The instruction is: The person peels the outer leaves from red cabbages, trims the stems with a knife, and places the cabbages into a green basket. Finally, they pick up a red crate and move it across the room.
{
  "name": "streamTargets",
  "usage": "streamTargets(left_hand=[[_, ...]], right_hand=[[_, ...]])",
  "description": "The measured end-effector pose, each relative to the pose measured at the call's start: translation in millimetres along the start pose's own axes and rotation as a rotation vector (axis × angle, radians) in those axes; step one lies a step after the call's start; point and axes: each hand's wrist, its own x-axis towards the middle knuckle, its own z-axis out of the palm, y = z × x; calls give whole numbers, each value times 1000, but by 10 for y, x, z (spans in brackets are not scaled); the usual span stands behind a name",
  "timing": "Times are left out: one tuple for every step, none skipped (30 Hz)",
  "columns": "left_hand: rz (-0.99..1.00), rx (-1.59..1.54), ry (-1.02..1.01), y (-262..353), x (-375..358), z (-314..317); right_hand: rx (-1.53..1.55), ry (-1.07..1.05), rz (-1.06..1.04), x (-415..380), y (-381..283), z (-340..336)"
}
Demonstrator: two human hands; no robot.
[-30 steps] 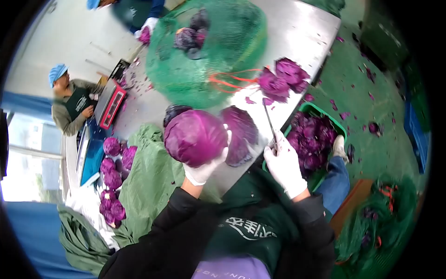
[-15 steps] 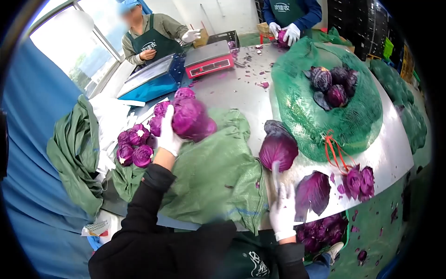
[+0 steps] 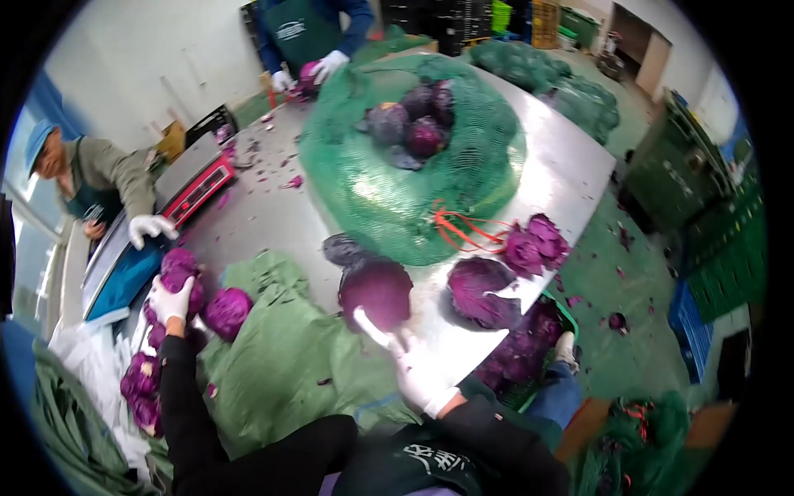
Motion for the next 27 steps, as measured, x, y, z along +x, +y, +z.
streamTargets(left_hand=[[-25,-28,-11,-2,12,55],[-48,-27,-32,-17,18,113],[-68,-25,-50,-31,34,166],[-71,-20,-69,-88,78,227],[-76,-13,-85,-97,114,255],[-129,28,-190,16,82,78],[-151,73,-293,-30,172,96],[-117,108,-231,-12,160,111],[-81,148,-167,-6,157,129],[6,126,-107,-41,205,203],[125,66,30,213,1,-23],[299,-161,8,275,-7,3],[459,-403,-24,372,-31,44],[490,-673,-163,773,-418,-249],[642,-824,-227,967,-605,-210],[676,-972,-409,1332,-1037,-578],[769,-1062,-507,1585,-1371,-741],[944,-1027,-506,1811,-1677,-912],[951,-1106,-693,2014,-2077,-1217],[1100,-1148,-761,2170,-2371,-1300],[1282,-1100,-754,2314,-2662,-1552],[1172,-1230,-1070,2429,-2985,-1689],[1386,-1178,-939,2513,-3222,-1725],[1463,-1221,-989,2597,-3472,-1813],[1560,-1268,-1051,2695,-3716,-1884],[1654,-1253,-1037,2760,-3909,-1866],[1753,-1236,-1025,2794,-4110,-1797]], right_hand=[[4,-39,34,22,-53,-15],[7,-17,35,39,-78,-21],[17,3,26,66,-124,-54],[2,-23,45,82,-150,-77],[-10,-49,62,93,-170,-100],[12,-57,80,119,-202,-150],[37,-66,100,147,-234,-224],[67,-77,121,150,-232,-287],[180,88,83,138,-155,-255],[279,110,137,147,-121,-292],[524,-2,344,220,-176,-589],[921,33,402,216,-96,-629],[1406,116,466,211,-15,-668],[1794,209,531,204,66,-706],[2017,288,551,189,58,-870],[2096,368,544,131,37,-1011],[2172,448,525,60,28,-1127],[2172,542,575,-4,99,-1132],[2174,612,627,-72,155,-1144],[2129,686,662,-145,154,-1185],[2085,761,696,-218,148,-1216],[2044,806,652,-301,238,-1133],[1948,895,725,-348,186,-1206],[1933,893,767,-440,212,-1240],[1914,917,808,-565,312,-1232],[2050,908,578,-709,574,-1022],[2153,890,330,-867,873,-755]])
